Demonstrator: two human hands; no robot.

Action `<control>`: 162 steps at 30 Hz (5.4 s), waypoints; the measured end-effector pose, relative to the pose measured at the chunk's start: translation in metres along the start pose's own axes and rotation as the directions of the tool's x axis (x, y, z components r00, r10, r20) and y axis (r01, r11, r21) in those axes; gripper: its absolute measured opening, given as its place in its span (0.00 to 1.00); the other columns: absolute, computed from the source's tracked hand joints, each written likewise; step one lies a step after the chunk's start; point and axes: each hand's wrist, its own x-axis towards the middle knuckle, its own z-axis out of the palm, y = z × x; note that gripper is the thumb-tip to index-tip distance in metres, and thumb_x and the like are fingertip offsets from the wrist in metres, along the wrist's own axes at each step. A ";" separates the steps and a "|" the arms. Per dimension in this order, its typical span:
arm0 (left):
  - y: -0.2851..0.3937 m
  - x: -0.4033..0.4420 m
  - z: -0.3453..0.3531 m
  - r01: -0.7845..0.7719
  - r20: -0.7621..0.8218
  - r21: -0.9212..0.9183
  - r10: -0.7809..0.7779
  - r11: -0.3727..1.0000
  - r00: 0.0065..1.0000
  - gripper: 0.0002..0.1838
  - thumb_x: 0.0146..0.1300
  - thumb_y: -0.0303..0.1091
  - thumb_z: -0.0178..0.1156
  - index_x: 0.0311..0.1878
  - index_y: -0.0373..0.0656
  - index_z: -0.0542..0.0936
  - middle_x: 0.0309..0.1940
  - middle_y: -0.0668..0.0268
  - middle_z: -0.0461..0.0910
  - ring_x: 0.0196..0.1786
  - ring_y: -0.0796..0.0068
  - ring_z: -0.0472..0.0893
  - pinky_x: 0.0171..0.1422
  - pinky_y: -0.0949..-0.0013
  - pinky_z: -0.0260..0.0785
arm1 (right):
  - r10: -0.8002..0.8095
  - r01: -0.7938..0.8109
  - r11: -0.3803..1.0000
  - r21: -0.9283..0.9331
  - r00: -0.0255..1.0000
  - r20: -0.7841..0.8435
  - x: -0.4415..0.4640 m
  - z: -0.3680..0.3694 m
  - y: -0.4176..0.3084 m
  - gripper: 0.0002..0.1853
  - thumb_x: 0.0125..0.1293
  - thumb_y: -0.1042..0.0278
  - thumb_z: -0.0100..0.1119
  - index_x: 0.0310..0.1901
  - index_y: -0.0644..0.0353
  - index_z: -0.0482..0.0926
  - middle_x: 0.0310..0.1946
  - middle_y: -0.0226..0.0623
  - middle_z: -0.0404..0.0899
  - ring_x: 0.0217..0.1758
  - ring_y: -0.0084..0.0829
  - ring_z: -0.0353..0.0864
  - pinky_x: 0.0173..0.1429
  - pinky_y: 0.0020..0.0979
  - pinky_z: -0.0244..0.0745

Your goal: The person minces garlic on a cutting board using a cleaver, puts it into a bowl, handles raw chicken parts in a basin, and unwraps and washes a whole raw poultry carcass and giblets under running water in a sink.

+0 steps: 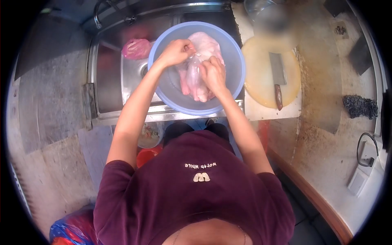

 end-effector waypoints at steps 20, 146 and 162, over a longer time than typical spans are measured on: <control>0.008 -0.009 -0.011 0.365 0.279 -0.401 -0.267 0.840 0.922 0.10 0.59 0.38 0.60 0.36 0.42 0.80 0.30 0.74 0.77 0.32 0.87 0.71 0.37 0.80 0.62 | 0.126 -0.127 0.984 0.129 0.992 0.019 0.013 0.027 -0.003 0.09 0.54 0.64 0.61 0.26 0.62 0.81 0.31 0.42 0.72 0.41 0.43 0.71 0.47 0.42 0.65; 0.218 -0.043 -0.120 -0.672 -0.765 0.053 0.463 0.738 0.447 0.14 0.55 0.16 0.47 0.45 0.33 0.74 0.37 0.68 0.76 0.40 0.82 0.75 0.46 0.80 0.68 | -0.041 -0.017 0.797 -0.604 0.996 -0.082 -0.022 -0.050 0.092 0.09 0.58 0.65 0.51 0.28 0.58 0.78 0.25 0.44 0.77 0.27 0.41 0.79 0.32 0.36 0.76; 0.158 -0.091 -0.098 -0.539 -0.088 0.631 0.741 0.558 0.665 0.16 0.39 0.25 0.65 0.37 0.45 0.81 0.26 0.67 0.79 0.26 0.71 0.77 0.26 0.71 0.69 | 0.283 -0.324 -0.412 0.852 0.843 0.458 0.015 -0.018 0.056 0.38 0.59 0.28 0.43 0.59 0.51 0.67 0.42 0.38 0.78 0.48 0.37 0.78 0.37 0.37 0.76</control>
